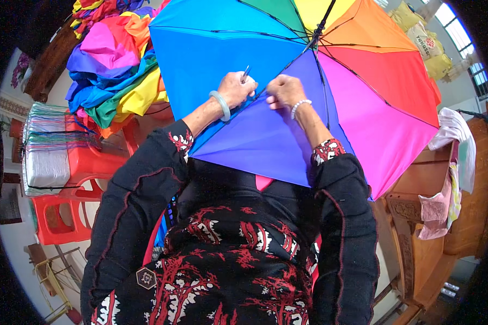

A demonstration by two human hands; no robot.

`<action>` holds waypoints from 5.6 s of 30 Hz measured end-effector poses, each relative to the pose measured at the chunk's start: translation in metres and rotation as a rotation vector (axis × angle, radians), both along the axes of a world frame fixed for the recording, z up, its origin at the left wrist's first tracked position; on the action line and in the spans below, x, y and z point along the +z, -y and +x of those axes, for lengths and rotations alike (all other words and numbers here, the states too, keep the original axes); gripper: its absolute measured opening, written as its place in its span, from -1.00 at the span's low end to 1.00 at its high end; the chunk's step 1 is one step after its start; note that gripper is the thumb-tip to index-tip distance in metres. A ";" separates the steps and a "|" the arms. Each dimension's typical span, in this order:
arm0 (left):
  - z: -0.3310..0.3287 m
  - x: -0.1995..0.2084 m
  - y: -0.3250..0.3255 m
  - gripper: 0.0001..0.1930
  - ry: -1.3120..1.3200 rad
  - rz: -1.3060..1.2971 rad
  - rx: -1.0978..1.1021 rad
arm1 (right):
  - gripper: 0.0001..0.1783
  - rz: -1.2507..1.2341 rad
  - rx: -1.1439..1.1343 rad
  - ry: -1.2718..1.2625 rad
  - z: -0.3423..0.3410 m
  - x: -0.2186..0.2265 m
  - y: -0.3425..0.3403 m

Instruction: The recorder is attaching rainbow-colored umbrella fabric to the metal rib tips of an umbrella frame.

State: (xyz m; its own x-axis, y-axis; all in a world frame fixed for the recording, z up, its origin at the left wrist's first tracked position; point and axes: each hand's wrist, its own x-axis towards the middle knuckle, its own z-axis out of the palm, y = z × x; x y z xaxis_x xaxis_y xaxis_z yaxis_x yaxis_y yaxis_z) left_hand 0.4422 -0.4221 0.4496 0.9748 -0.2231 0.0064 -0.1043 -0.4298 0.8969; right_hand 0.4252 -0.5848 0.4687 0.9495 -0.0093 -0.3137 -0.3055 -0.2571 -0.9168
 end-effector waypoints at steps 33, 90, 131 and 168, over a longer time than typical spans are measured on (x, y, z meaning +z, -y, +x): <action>-0.002 0.008 0.003 -0.83 -0.331 -0.497 0.015 | -0.90 -0.346 0.624 0.370 -0.016 0.045 0.029; 0.001 0.005 0.001 -0.90 0.292 0.864 -0.259 | -0.80 0.414 0.069 0.536 -0.055 0.120 0.030; -0.013 0.014 0.027 -0.58 0.009 0.658 -0.124 | -0.69 -1.036 -0.094 0.923 -0.160 0.037 0.160; -0.074 -0.054 0.069 -0.79 0.061 0.518 0.058 | -0.83 0.010 0.140 -0.095 -0.125 -0.024 0.072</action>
